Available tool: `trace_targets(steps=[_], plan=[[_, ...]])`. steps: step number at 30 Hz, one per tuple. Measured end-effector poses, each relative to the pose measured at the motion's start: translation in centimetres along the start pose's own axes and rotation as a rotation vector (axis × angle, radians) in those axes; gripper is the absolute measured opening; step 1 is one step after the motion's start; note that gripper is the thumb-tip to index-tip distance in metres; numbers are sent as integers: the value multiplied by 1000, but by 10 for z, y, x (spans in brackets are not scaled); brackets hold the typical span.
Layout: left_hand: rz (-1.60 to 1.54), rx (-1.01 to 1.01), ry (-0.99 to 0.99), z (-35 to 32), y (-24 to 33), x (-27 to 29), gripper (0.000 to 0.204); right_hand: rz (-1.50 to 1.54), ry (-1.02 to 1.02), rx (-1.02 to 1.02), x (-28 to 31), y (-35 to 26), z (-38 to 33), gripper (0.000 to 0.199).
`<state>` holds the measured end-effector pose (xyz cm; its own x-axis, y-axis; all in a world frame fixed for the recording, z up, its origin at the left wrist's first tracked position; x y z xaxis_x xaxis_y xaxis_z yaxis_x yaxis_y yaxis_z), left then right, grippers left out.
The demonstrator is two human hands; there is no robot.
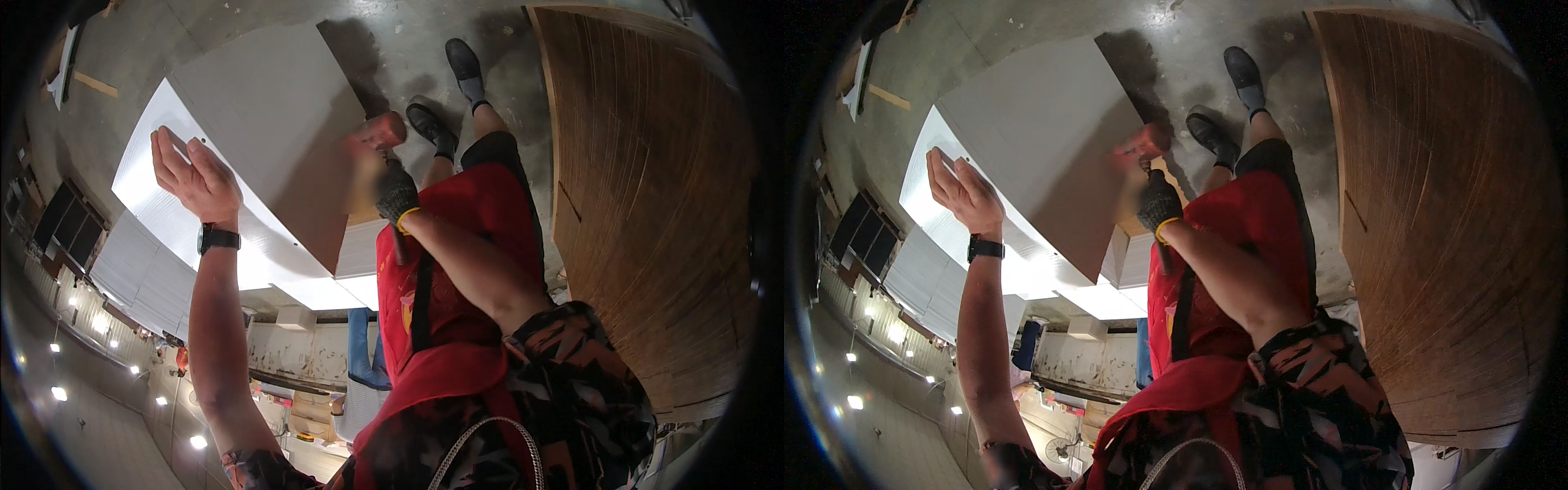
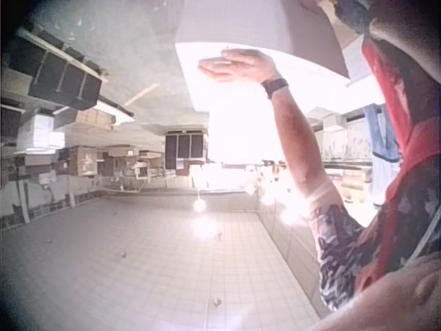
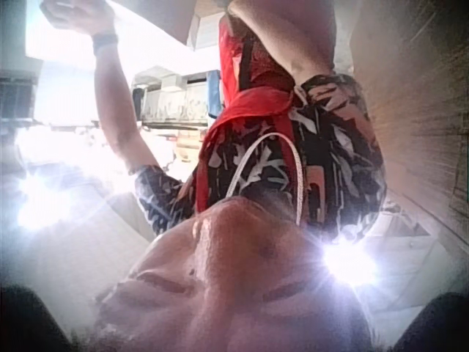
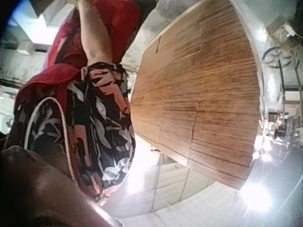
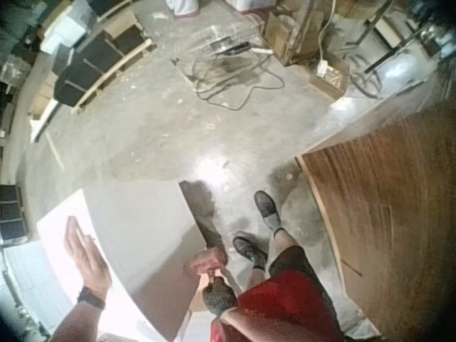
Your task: The person uses a mallet to strike and secure white furniture panels together, moving between different assemblies on the workshop floor.
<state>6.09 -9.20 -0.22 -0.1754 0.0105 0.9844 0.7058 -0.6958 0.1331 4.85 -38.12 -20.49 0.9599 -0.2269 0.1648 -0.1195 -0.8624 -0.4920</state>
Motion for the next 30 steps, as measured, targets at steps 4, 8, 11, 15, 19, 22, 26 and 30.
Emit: trace_targets(steps=[4,8,11,15,19,22,26,30], plan=[[8,10,-10,0,3,-3,51,163,67,-191,-2,-2,-1,32],[10,-14,9,-1,1,0,50,235,-59,-132,19,-5,-1,25],[2,-25,14,1,3,-1,50,-348,41,90,7,-16,9,23],[6,-5,7,-3,-3,-2,50,37,-42,-84,8,-12,3,26],[-8,-2,9,3,6,-3,50,33,128,-68,-10,15,19,27],[23,-16,4,2,3,-1,50,29,124,-30,-20,6,13,25],[-8,1,11,-3,-2,-2,50,187,76,-56,10,-9,3,25],[-4,-19,7,1,2,-1,50,201,98,-126,2,-17,-5,25]])
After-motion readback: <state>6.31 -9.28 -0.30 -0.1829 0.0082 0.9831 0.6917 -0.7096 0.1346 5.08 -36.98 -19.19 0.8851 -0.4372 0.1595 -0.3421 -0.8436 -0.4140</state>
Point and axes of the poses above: each hand's wrist, its own z-axis towards the middle knuckle, its own x-axis out of the back of the hand, y = z × x, the point moved 5 cm from there along z, towards the middle knuckle, and after that the axes turned 4 degrees about -y, right-handed, at the moved point
